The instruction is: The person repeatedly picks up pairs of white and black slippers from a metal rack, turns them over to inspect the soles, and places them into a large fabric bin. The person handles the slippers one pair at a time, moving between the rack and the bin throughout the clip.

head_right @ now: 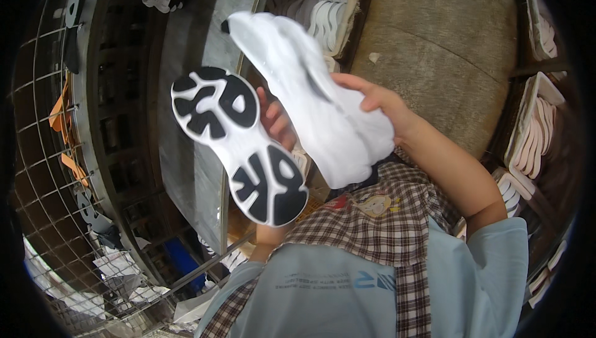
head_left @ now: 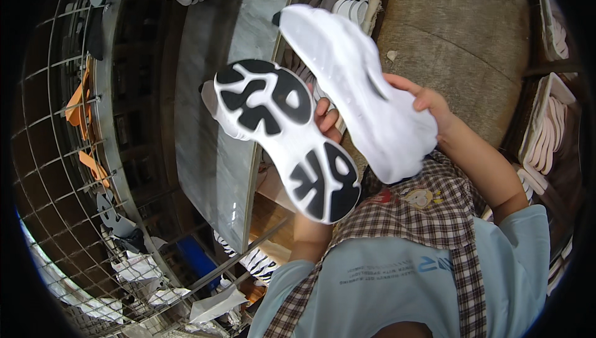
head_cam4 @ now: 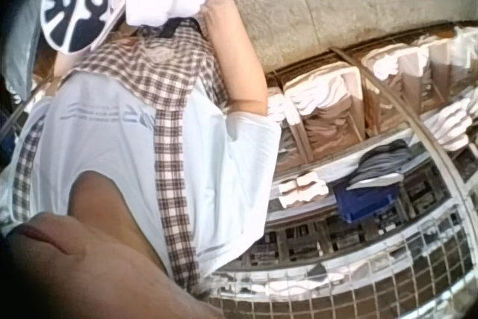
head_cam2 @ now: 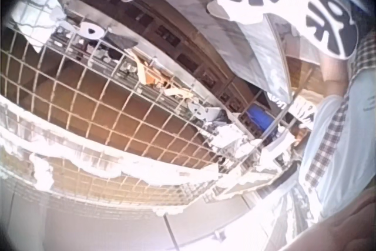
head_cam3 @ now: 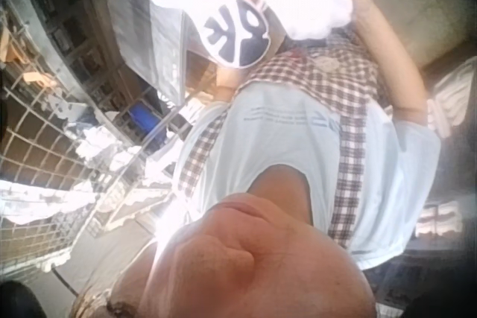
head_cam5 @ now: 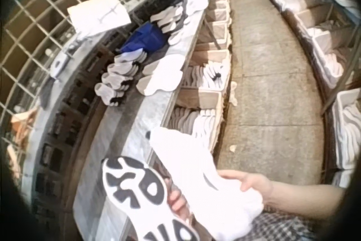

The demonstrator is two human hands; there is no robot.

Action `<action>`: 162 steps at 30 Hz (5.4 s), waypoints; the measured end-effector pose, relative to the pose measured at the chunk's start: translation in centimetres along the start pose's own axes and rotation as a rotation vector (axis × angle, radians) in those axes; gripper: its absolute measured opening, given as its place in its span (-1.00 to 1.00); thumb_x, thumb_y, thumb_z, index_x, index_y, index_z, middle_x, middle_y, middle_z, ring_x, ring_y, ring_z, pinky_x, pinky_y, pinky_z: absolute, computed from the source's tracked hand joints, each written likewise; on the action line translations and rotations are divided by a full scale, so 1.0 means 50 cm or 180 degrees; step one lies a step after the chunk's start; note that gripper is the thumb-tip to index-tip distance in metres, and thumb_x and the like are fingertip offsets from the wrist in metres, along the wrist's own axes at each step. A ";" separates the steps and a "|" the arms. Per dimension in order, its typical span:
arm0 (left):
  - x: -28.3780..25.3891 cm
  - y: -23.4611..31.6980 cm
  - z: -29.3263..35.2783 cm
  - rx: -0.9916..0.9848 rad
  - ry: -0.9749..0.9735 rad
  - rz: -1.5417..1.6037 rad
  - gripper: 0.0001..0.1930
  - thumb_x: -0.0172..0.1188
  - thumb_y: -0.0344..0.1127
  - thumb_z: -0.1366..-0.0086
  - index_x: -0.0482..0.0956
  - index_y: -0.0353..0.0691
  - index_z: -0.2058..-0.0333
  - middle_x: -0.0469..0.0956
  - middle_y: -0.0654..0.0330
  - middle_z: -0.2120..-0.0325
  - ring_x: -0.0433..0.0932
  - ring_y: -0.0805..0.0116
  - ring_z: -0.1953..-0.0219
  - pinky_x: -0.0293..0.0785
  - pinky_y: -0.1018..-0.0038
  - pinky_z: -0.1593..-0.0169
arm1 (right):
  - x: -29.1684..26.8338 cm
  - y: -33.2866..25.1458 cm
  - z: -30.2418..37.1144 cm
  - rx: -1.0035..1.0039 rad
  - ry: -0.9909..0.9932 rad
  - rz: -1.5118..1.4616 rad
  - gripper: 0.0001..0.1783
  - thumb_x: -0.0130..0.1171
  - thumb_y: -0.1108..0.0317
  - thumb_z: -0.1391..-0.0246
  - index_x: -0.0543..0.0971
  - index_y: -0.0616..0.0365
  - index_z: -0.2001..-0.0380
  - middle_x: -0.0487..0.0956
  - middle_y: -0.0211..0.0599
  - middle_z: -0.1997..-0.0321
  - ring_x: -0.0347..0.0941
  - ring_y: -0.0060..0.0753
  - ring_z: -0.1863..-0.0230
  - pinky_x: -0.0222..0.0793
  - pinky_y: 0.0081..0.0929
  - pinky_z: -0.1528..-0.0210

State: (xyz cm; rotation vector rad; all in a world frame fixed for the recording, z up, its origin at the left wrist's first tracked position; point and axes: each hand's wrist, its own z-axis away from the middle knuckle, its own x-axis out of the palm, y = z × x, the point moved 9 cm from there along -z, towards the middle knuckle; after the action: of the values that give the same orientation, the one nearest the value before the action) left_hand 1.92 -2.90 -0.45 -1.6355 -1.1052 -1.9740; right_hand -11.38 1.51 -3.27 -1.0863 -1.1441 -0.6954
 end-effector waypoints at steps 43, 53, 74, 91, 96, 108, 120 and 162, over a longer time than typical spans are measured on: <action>-0.028 0.088 0.035 0.0065 0.1922 -0.3946 -0.34 0.16 -0.23 -0.24 0.08 -0.37 -0.21 0.23 -0.07 -0.14 0.28 0.22 -0.14 0.28 0.34 -0.13 | -0.105 0.091 -0.099 0.0944 0.0337 0.1691 0.16 0.33 -0.01 0.17 -0.16 0.20 -0.31 0.09 0.03 -0.30 0.12 -0.15 -0.29 0.10 -0.22 -0.29; -0.298 0.712 0.243 0.1260 0.4213 -0.4696 -0.42 0.18 -0.31 -0.20 0.17 -0.35 -0.14 0.38 -0.11 0.03 0.45 0.07 0.07 0.42 0.25 0.02 | -0.148 0.127 -0.088 0.0945 0.0223 0.1169 0.02 0.26 0.13 0.04 -0.15 0.16 -0.31 0.13 -0.04 -0.29 0.14 -0.25 -0.27 0.09 -0.25 -0.29; -0.183 0.024 0.021 -0.0544 0.1641 -0.2786 -0.63 -0.05 -0.46 -0.31 0.33 -0.37 -0.09 0.48 0.16 0.16 0.47 0.45 0.12 0.40 0.53 0.04 | -0.305 0.087 -0.070 0.0635 0.1005 0.1592 -0.03 0.14 0.47 0.19 -0.12 0.18 -0.29 0.21 -0.15 -0.23 0.15 -0.34 -0.24 0.06 -0.36 -0.27; -0.760 0.151 0.050 -0.1278 0.2849 -0.4294 -0.33 0.02 -0.25 -0.30 -0.12 -0.24 -0.27 0.17 0.02 -0.14 0.26 0.19 -0.13 0.26 0.29 -0.15 | -0.481 0.303 -0.368 0.0841 0.1677 0.1909 -0.02 0.23 0.17 0.11 -0.03 0.11 -0.33 0.14 0.05 -0.26 0.09 -0.12 -0.25 0.04 -0.40 -0.23; -0.900 0.333 -0.025 -0.0472 0.2770 -0.5617 -0.31 0.02 -0.22 -0.31 -0.15 -0.23 -0.28 0.16 0.03 -0.14 0.24 0.18 -0.14 0.25 0.29 -0.15 | -0.449 0.392 -0.496 0.0303 0.1410 0.2729 -0.01 0.08 0.02 -0.06 -0.21 0.31 -0.31 0.10 0.31 -0.24 0.03 0.22 -0.28 0.01 -0.11 -0.27; -1.034 0.758 -0.168 -0.0590 0.2708 -0.9444 -0.05 0.16 -0.21 -0.02 -0.23 -0.26 -0.30 0.11 -0.24 -0.20 0.22 -0.13 -0.19 0.18 0.25 -0.22 | -0.771 0.722 -1.045 0.0290 0.0867 0.3446 -0.01 -0.02 -0.27 -0.03 -0.07 0.18 -0.31 0.24 0.31 -0.13 0.48 0.09 0.16 0.38 -0.18 0.04; -1.292 0.914 -0.155 -0.0923 0.3112 -1.1279 -0.02 0.23 0.19 0.04 -0.01 -0.10 -0.27 0.43 -0.11 0.09 0.45 -0.03 0.11 0.29 0.06 0.07 | -0.876 0.951 -1.349 0.0062 0.0260 0.3518 -0.54 -0.01 0.25 -0.09 0.35 0.39 0.02 0.51 0.21 0.13 0.49 0.03 0.10 0.40 -0.23 0.08; -1.511 0.992 -0.140 -0.1530 0.3665 -1.0816 -0.09 -0.20 0.43 -0.14 0.15 -0.27 -0.20 0.36 -0.06 -0.08 0.33 0.00 -0.12 0.19 0.06 -0.09 | -0.993 0.912 -1.065 -0.1180 -0.0974 0.6783 -0.53 0.08 0.03 -0.01 0.41 -0.26 -0.04 0.10 -0.75 -0.36 -0.18 -0.65 -0.41 -0.33 0.02 -0.35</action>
State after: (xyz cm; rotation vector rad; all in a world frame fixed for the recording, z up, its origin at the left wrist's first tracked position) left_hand 52.27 -55.30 -54.63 -1.5683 0.6645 0.5094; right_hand 32.97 -36.06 -66.55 -1.9775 0.3678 1.0132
